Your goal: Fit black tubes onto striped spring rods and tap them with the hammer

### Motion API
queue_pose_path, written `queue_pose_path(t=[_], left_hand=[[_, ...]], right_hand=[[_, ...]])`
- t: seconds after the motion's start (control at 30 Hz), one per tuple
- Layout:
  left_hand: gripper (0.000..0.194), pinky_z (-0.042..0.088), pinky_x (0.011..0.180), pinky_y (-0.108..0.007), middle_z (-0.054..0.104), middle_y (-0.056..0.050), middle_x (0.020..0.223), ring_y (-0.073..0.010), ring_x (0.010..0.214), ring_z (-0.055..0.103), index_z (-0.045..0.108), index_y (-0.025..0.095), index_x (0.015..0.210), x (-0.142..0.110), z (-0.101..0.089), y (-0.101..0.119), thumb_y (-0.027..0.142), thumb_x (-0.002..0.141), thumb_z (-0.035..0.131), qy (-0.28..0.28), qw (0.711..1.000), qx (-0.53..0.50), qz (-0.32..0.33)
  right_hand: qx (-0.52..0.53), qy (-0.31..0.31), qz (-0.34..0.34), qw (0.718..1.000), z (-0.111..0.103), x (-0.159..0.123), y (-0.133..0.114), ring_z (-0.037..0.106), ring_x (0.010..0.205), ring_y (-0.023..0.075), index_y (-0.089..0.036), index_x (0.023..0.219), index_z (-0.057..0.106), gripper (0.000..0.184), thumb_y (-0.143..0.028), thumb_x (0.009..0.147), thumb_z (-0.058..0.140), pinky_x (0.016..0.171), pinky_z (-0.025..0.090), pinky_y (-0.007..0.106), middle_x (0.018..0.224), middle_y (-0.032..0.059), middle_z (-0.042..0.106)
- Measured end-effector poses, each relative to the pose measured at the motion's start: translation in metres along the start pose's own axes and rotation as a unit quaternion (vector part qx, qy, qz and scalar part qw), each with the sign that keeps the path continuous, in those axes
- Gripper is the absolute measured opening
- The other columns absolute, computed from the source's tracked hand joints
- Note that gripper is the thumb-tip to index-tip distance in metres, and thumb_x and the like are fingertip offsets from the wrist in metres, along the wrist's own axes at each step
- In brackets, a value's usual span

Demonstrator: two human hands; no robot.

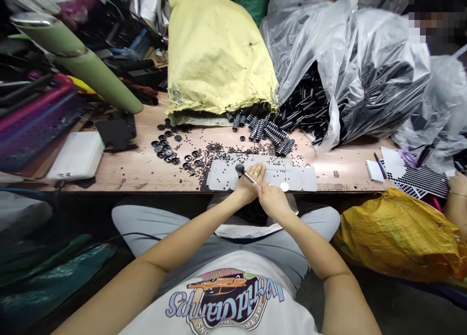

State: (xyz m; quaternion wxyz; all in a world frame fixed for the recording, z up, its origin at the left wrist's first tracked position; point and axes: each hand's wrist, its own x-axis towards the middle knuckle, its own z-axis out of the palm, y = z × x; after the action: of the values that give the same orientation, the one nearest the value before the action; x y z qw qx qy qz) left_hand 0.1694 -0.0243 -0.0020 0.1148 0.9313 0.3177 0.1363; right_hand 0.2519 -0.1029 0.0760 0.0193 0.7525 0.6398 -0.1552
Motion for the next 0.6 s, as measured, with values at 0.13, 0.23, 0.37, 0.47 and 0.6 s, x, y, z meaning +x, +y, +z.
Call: queue_pose_path(t=[0.13,0.23,0.37,0.47,0.6], left_hand=[[0.029,0.051,0.082,-0.041,0.065,-0.017,0.1,-0.0276,0.099,0.061,0.066,0.011,0.105,0.005,-0.024,0.006,0.01,0.088,0.043,-0.037,0.998,-0.049,0.01],[0.025,0.052,0.075,-0.04,0.065,-0.015,0.094,-0.0264,0.088,0.061,0.067,0.013,0.096,0.026,-0.044,-0.008,0.018,0.091,0.043,-0.077,0.991,-0.108,-0.024],[0.035,0.048,0.084,-0.043,0.056,-0.024,0.119,-0.0299,0.103,0.055,0.055,0.004,0.121,0.091,-0.066,-0.072,0.015,0.094,0.035,0.067,0.96,-0.097,-0.252],[0.038,0.039,0.098,-0.043,0.048,-0.028,0.129,-0.0315,0.12,0.043,0.044,-0.004,0.126,0.143,-0.072,-0.122,0.01,0.091,0.04,0.081,0.953,-0.058,-0.287],[0.041,0.036,0.1,-0.045,0.053,-0.027,0.122,-0.0311,0.116,0.046,0.043,-0.001,0.126,0.182,-0.069,-0.15,0.023,0.093,0.044,-0.013,0.969,-0.042,-0.245]], right_hand=[[0.005,0.08,0.073,0.994,-0.011,0.003,0.025,0.067,0.073,0.0222,-0.019,0.097,0.059,0.045,-0.042,0.102,0.02,0.061,0.034,0.028,0.08,0.0094,0.071],[-0.02,0.089,0.138,0.986,-0.008,0.006,0.05,0.064,0.07,0.0204,-0.017,0.095,0.059,0.043,-0.043,0.101,0.026,0.06,0.032,0.027,0.081,0.0101,0.069],[-0.044,0.11,0.145,0.982,0.012,0.012,0.073,0.061,0.08,0.0205,-0.017,0.09,0.061,0.04,-0.044,0.1,0.033,0.065,0.035,0.028,0.091,0.0106,0.066],[-0.035,0.173,0.087,0.98,0.015,0.033,0.081,0.056,0.095,0.0235,-0.016,0.094,0.061,0.034,-0.041,0.098,0.039,0.077,0.04,0.03,0.1,0.0117,0.063],[-0.024,0.233,0.032,0.972,-0.016,0.098,0.094,0.05,0.107,0.025,-0.014,0.112,0.058,0.027,-0.02,0.096,0.036,0.087,0.039,0.034,0.118,0.0142,0.06]])
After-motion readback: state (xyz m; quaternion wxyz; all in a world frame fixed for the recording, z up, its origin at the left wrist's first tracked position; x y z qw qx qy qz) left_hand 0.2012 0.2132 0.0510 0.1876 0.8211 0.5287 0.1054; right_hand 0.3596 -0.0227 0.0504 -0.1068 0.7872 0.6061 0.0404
